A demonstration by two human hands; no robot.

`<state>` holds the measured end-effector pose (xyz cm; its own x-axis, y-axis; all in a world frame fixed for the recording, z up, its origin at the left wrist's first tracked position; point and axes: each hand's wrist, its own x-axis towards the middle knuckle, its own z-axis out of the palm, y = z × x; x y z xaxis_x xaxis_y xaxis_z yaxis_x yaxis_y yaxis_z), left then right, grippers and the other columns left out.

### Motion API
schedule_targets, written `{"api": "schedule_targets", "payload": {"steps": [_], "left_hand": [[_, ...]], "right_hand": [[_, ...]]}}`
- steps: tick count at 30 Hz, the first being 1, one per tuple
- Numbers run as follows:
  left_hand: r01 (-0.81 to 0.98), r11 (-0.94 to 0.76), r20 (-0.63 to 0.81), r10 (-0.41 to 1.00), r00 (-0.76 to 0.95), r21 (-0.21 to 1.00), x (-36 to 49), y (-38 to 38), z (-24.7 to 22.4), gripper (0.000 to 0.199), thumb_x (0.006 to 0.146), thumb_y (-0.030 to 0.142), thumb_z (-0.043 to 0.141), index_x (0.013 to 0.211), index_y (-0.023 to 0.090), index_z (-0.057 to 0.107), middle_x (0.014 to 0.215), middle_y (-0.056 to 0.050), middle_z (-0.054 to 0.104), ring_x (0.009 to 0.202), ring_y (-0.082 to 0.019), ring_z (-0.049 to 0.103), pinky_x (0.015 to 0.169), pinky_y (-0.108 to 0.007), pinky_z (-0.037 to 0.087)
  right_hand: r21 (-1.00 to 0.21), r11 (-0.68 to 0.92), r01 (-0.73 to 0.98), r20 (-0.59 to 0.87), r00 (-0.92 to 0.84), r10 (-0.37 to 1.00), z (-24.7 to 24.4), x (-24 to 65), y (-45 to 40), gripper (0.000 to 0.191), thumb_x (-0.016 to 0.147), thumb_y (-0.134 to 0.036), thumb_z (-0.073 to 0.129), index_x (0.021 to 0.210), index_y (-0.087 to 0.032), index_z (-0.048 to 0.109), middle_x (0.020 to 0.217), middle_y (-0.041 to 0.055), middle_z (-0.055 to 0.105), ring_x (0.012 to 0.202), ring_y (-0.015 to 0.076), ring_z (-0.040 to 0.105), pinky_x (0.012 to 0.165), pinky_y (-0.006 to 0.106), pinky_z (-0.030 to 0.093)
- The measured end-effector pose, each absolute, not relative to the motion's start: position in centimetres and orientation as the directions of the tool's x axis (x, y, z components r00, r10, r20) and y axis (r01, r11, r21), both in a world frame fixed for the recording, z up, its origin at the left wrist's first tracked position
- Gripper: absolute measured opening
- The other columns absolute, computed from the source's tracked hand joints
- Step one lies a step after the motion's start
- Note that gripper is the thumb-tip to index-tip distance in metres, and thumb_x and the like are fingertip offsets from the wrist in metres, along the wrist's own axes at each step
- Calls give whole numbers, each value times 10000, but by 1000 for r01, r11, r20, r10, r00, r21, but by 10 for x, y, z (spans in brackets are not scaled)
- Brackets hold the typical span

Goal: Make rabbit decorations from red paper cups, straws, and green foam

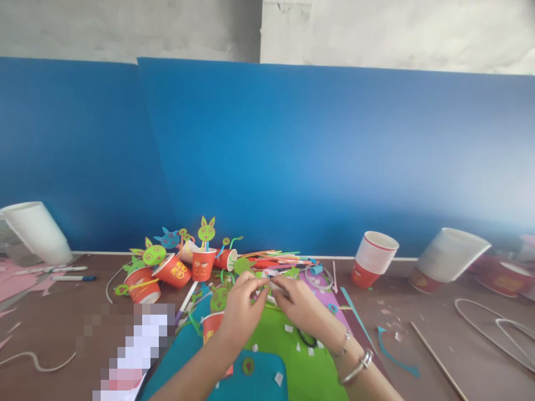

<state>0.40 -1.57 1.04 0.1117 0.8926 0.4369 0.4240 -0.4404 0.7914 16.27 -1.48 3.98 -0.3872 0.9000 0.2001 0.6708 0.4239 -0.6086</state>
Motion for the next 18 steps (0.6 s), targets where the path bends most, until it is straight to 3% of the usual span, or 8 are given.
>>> {"api": "schedule_targets", "payload": {"steps": [5, 12, 15, 18], "left_hand": [[468, -464, 476, 874, 100, 752, 2, -15, 10, 119, 836, 215, 558, 798, 191, 668, 746, -23, 561, 687, -156, 539, 638, -257, 425], [458, -530, 540, 833, 123, 714, 2, -14, 9, 108, 846, 171, 529, 785, 187, 617, 761, -16, 551, 707, -156, 530, 643, -260, 417], [448, -557, 573, 811, 115, 699, 3, -17, 11, 121, 854, 149, 520, 757, 181, 587, 756, -12, 533, 712, -149, 518, 643, -250, 407], [418, -600, 622, 777, 99, 683, 3, -21, 14, 133, 871, 145, 502, 770, 179, 582, 774, -15, 531, 741, -145, 520, 663, -245, 406]], "right_hand": [[-670, 436, 601, 211, -409, 888, 39, 160, -17, 275, 919, -193, 351, 915, -195, 625, 813, 45, 685, 691, 173, 590, 612, 248, 343], [-655, 350, 670, 225, -269, 937, 34, 155, -16, 207, 862, -208, 424, 714, -177, 567, 596, 0, 562, 539, 136, 471, 516, 242, 265], [-721, 315, 617, 229, -217, 949, 35, 151, -18, 198, 829, -224, 444, 654, -180, 525, 541, -30, 469, 502, 116, 397, 498, 238, 243], [-861, 247, 445, 187, -174, 967, 36, 147, -21, 208, 798, -275, 465, 615, -183, 499, 521, -45, 407, 488, 106, 348, 481, 232, 242]]}}
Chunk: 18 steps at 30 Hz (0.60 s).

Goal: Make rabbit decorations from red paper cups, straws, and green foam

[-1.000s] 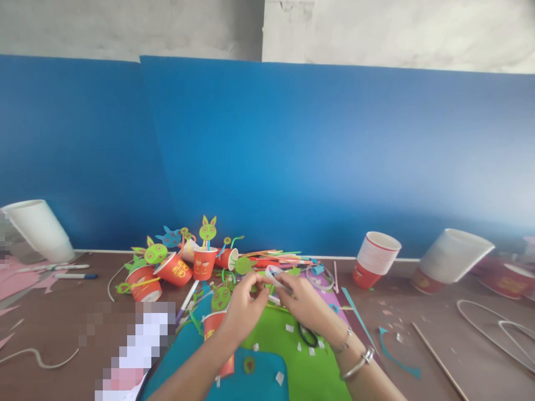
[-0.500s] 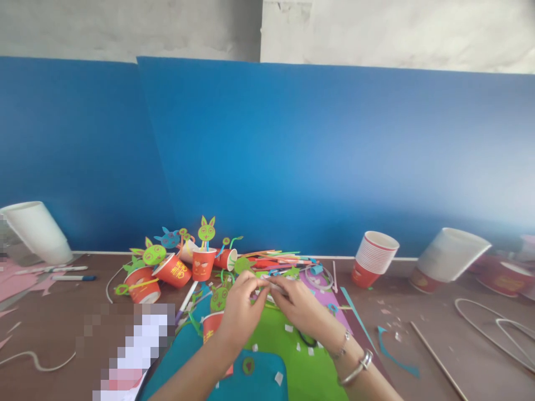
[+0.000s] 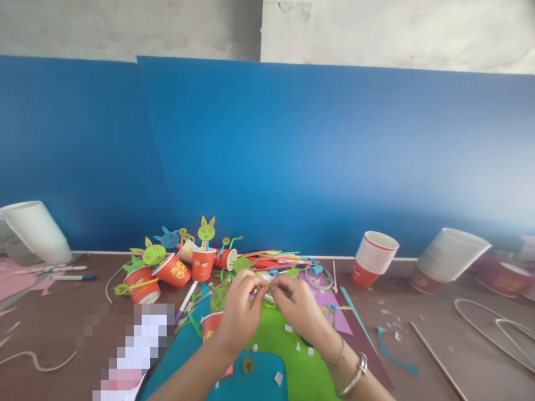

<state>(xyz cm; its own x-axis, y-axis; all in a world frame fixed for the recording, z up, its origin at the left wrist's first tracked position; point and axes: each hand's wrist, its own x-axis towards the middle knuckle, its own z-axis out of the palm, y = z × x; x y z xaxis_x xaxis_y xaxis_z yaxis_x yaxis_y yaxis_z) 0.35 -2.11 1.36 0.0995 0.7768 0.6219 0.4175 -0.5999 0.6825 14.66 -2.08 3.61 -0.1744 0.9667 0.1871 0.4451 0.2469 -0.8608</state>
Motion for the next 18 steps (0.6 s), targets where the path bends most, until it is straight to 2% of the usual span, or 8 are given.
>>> {"api": "schedule_targets", "payload": {"steps": [3, 5, 6, 8, 10, 12, 14, 18], "left_hand": [[374, -645, 668, 740, 85, 667, 3, -26, 18, 131, 876, 152, 494, 796, 179, 595, 798, -19, 537, 772, -145, 524, 697, -246, 407], [310, -633, 655, 754, 40, 709, 2, -28, 23, 128, 870, 173, 505, 781, 178, 596, 792, -14, 534, 758, -140, 520, 693, -243, 405], [255, -606, 626, 780, 2, 754, 1, -28, 26, 127, 864, 190, 514, 764, 178, 593, 782, -9, 530, 741, -136, 514, 680, -239, 403], [100, -505, 512, 855, -77, 857, -2, -26, 33, 130, 839, 230, 549, 728, 176, 588, 745, 5, 520, 691, -124, 495, 640, -227, 394], [-66, -345, 338, 936, -101, 936, -4, -21, 37, 133, 796, 271, 607, 714, 167, 611, 688, 18, 516, 640, -110, 470, 607, -215, 379], [-236, -161, 151, 987, -61, 958, -5, -16, 37, 178, 759, 326, 651, 729, 150, 656, 641, 19, 524, 604, -99, 449, 590, -210, 370], [-411, -18, 21, 1000, 4, 911, -3, -11, 31, 252, 723, 377, 678, 750, 127, 694, 636, 7, 537, 592, -92, 442, 578, -209, 371], [-544, 93, -75, 996, 55, 834, 1, -7, 19, 302, 647, 367, 736, 781, 97, 730, 652, -4, 541, 589, -85, 448, 540, -201, 364]], "right_hand": [[-972, 140, 187, 106, -183, 977, 35, 141, -22, 227, 773, -321, 478, 590, -187, 475, 503, -50, 386, 483, 101, 330, 479, 225, 266], [-988, 108, 111, 87, -183, 979, 32, 140, -20, 224, 780, -330, 467, 607, -188, 474, 504, -50, 393, 485, 101, 340, 486, 221, 290], [-980, 126, 152, 101, -159, 982, 30, 142, -17, 217, 795, -326, 452, 633, -186, 488, 512, -48, 409, 487, 105, 355, 488, 219, 301], [-885, 187, 426, 171, -76, 982, 26, 152, -8, 211, 833, -294, 417, 704, -180, 539, 552, -29, 485, 507, 118, 420, 502, 220, 330], [-572, 157, 805, 258, -5, 966, 20, 168, 5, 246, 867, -228, 381, 762, -179, 599, 673, 17, 611, 607, 145, 532, 593, 233, 392], [-471, 86, 878, 255, 42, 966, 14, 188, 17, 245, 832, -130, 416, 736, -152, 639, 824, 107, 672, 781, 201, 592, 730, 285, 413], [-407, 17, 913, 225, 83, 971, 9, 204, 25, 216, 757, -58, 479, 647, -134, 649, 836, 166, 676, 866, 254, 603, 782, 331, 410], [-353, -56, 934, 183, 127, 975, 9, 208, 26, 167, 731, -64, 530, 671, -119, 676, 884, 196, 671, 914, 304, 608, 770, 373, 423]]}}
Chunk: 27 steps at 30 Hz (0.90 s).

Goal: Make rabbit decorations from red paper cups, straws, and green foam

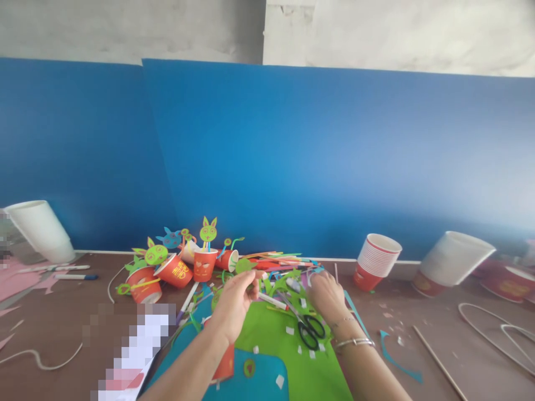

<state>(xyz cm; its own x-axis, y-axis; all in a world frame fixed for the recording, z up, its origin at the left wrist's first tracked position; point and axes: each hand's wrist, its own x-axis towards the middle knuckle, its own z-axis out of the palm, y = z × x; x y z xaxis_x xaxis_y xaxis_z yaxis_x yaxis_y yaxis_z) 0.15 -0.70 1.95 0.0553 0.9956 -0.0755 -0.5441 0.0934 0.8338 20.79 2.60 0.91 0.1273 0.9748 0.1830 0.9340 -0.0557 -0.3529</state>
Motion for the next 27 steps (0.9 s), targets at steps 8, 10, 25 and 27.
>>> {"api": "schedule_targets", "payload": {"steps": [8, 10, 25, 27], "left_hand": [[-522, 82, -58, 996, 61, 849, 4, -8, 15, 276, 644, 366, 744, 762, 117, 738, 652, -6, 561, 593, -91, 464, 545, -206, 374], [-517, 73, -50, 997, 57, 853, 4, -6, 14, 268, 656, 365, 738, 766, 121, 739, 652, -8, 567, 591, -92, 462, 548, -209, 373], [-246, 53, -27, 994, 110, 968, 8, -11, 12, 256, 763, 375, 595, 832, 161, 718, 699, -14, 574, 700, -153, 515, 663, -262, 400], [-65, -84, 90, 990, 105, 994, 7, -12, 12, 243, 804, 332, 542, 869, 177, 717, 729, -27, 589, 729, -173, 531, 698, -285, 409]], "right_hand": [[-403, 30, 915, 172, 43, 984, 17, 182, 11, 196, 765, -90, 499, 672, -140, 663, 891, 146, 680, 877, 247, 605, 778, 325, 411], [-436, 33, 899, 142, 32, 989, 15, 182, 11, 202, 744, -66, 508, 614, -131, 648, 775, 136, 678, 795, 238, 611, 744, 325, 412], [-951, 138, 278, 124, -67, 990, 24, 149, -3, 256, 769, -373, 565, 622, -166, 544, 561, -26, 509, 536, 119, 435, 508, 236, 316], [-886, 200, 419, 199, -46, 979, 27, 150, -6, 223, 794, -325, 518, 626, -178, 526, 591, -7, 540, 554, 137, 460, 526, 250, 325]]}}
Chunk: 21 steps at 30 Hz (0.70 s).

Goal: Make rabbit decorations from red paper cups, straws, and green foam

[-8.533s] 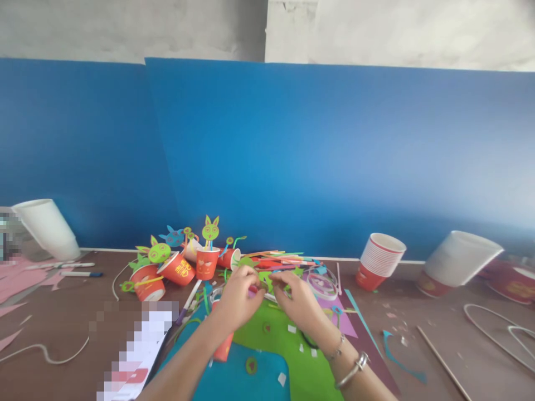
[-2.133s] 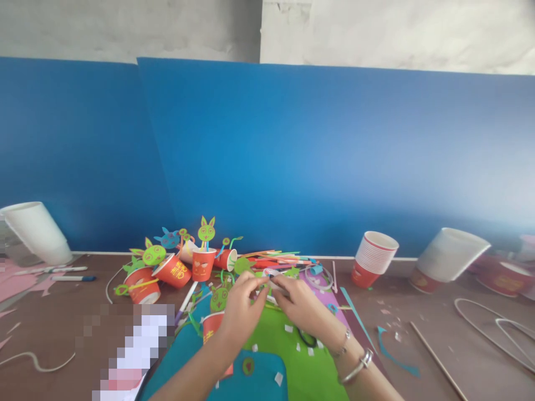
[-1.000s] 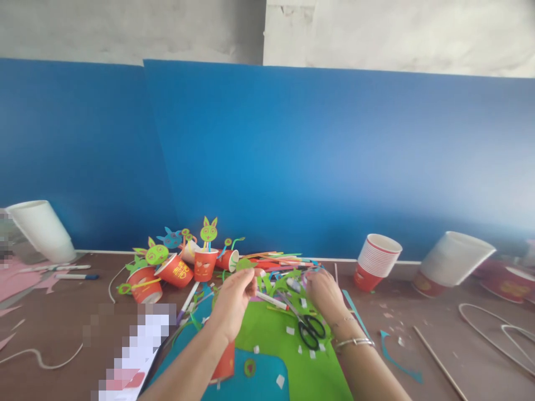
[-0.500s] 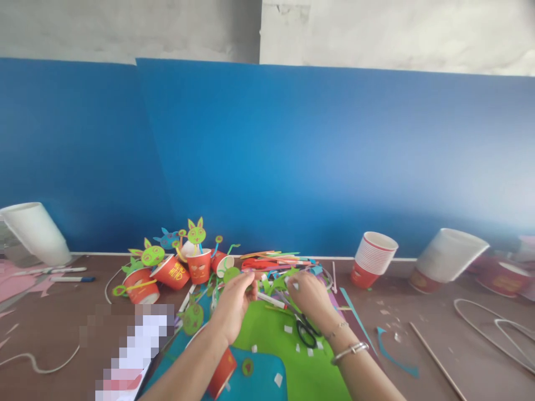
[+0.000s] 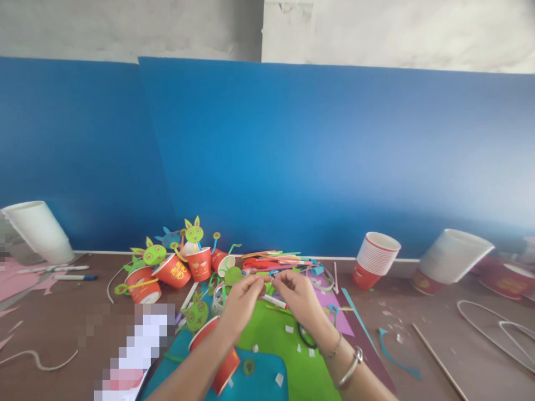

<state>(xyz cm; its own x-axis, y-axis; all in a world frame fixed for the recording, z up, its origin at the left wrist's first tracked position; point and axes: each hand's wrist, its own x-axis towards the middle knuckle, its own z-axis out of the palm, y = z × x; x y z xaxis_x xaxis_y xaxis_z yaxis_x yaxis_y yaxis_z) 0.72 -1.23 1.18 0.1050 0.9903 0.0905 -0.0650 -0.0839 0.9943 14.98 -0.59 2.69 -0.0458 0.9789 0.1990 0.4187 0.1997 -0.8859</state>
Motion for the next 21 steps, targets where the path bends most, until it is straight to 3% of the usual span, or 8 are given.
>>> {"api": "schedule_targets", "payload": {"steps": [3, 6, 11, 15, 21], "left_hand": [[124, -264, 250, 961, 119, 956, 4, -12, 10, 320, 782, 176, 508, 1066, 215, 652, 815, -31, 619, 780, -182, 558, 750, -303, 420], [108, -242, 231, 967, 107, 964, -3, -8, 9, 611, 690, 54, 463, 1278, 224, 458, 881, -22, 618, 730, -155, 577, 721, -294, 448], [-68, -163, 175, 949, 260, 984, -6, -4, 10, 648, 671, 20, 428, 1291, 206, 401, 1141, -105, 589, 965, -186, 602, 823, -328, 483], [-21, -229, 224, 924, 309, 973, -2, -9, 5, 674, 687, -3, 434, 1328, 204, 405, 1211, -117, 574, 1170, -225, 520, 949, -360, 434], [15, -255, 236, 915, 328, 967, 0, -11, -3, 677, 698, -24, 412, 1338, 197, 396, 1258, -110, 559, 1218, -217, 490, 1040, -387, 376]], "right_hand": [[-704, 309, 640, 382, -25, 924, 33, 153, -13, 158, 808, -239, 475, 669, -187, 529, 683, 34, 595, 663, 186, 526, 620, 287, 364], [-591, 333, 735, 454, -38, 890, 39, 157, -19, 150, 809, -198, 465, 664, -197, 508, 690, 39, 595, 703, 205, 540, 668, 308, 374], [-705, 387, 594, 336, -201, 920, 38, 154, -20, 136, 821, -192, 503, 695, -196, 553, 809, 36, 604, 793, 197, 569, 731, 309, 432], [-681, 400, 614, 344, -213, 914, 32, 145, -21, 125, 810, -148, 549, 696, -185, 588, 907, 69, 577, 895, 226, 549, 811, 367, 434], [-645, 383, 662, 324, -217, 921, 31, 143, -23, 134, 802, -94, 556, 704, -178, 590, 896, 72, 567, 890, 236, 537, 798, 375, 430]]}}
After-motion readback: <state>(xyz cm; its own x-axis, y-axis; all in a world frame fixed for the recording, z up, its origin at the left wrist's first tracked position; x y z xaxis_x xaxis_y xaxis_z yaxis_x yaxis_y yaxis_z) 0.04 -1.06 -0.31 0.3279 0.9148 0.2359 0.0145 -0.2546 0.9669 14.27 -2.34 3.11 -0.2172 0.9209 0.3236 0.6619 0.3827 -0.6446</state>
